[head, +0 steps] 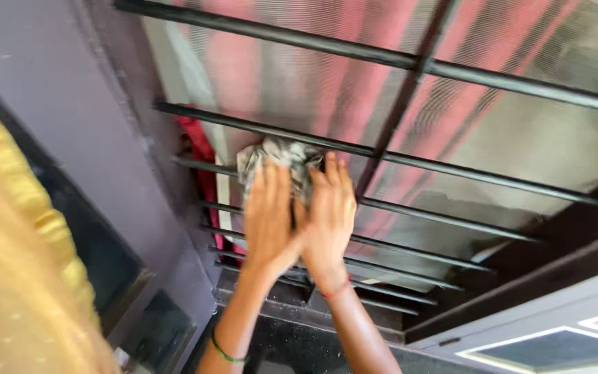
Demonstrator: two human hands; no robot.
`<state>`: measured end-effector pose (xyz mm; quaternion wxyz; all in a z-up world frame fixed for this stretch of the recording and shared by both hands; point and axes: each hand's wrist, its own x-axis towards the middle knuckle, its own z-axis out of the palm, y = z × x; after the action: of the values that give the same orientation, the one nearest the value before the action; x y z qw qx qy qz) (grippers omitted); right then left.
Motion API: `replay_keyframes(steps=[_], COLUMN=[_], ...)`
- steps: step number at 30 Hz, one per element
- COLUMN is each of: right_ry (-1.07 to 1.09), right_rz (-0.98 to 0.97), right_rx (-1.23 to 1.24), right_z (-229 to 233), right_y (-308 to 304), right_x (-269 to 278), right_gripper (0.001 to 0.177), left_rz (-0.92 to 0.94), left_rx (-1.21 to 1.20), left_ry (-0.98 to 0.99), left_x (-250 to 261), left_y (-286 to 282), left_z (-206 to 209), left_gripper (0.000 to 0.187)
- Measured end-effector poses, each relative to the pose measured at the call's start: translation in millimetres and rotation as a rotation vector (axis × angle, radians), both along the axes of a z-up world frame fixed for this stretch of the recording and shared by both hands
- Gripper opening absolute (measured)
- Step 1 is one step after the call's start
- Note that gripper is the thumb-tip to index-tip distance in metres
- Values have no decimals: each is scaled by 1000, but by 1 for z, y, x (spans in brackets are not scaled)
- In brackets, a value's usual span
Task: The person cleans a black metal window grille using a cloth. They wipe the horizontal and vertical bars and the surrounding frame, moving the cloth along the surface to remove dust.
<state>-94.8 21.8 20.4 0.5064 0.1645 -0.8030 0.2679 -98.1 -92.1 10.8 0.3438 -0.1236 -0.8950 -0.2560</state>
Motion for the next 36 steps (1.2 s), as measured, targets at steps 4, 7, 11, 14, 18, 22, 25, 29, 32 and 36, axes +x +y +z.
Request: replay_keyframes(steps=[4, 7, 11, 14, 18, 22, 25, 29, 32, 36], right_ry=[20, -3, -500, -445, -280, -131, -135, -163, -95, -22], right_rz=[-143, -123, 26, 79, -434, -692, -740, -554, -377, -365], right_rx=[191, 348, 522, 514, 711, 734, 732, 675, 652, 579], right_z=[19, 28, 54, 61, 47, 42, 41, 30, 19, 19], right_y=[-77, -122, -118, -86, -33, -2, -11, -44, -98, -162], right_x=[-6, -15, -38, -41, 5, 41, 39, 27, 4, -29], right_gripper=[48, 44, 21, 17, 31, 59, 58, 54, 52, 52], left_rz=[219, 278, 362, 335, 47, -159, -174, 112, 356, 643], left_rx=[122, 264, 184, 127, 110, 237, 32, -129, -36, -95], left_ry=[79, 122, 167, 247, 262, 323, 234, 47, 155, 151], left_x=[-3, -11, -29, -40, -35, -19, -25, -39, -50, -72], left_y=[-64, -95, -93, -74, -15, 31, 9, -46, -98, -111], left_z=[5, -3, -4, 3, 1, -6, -6, -12, -27, -62], left_gripper=[91, 71, 49, 32, 43, 54, 59, 57, 53, 61])
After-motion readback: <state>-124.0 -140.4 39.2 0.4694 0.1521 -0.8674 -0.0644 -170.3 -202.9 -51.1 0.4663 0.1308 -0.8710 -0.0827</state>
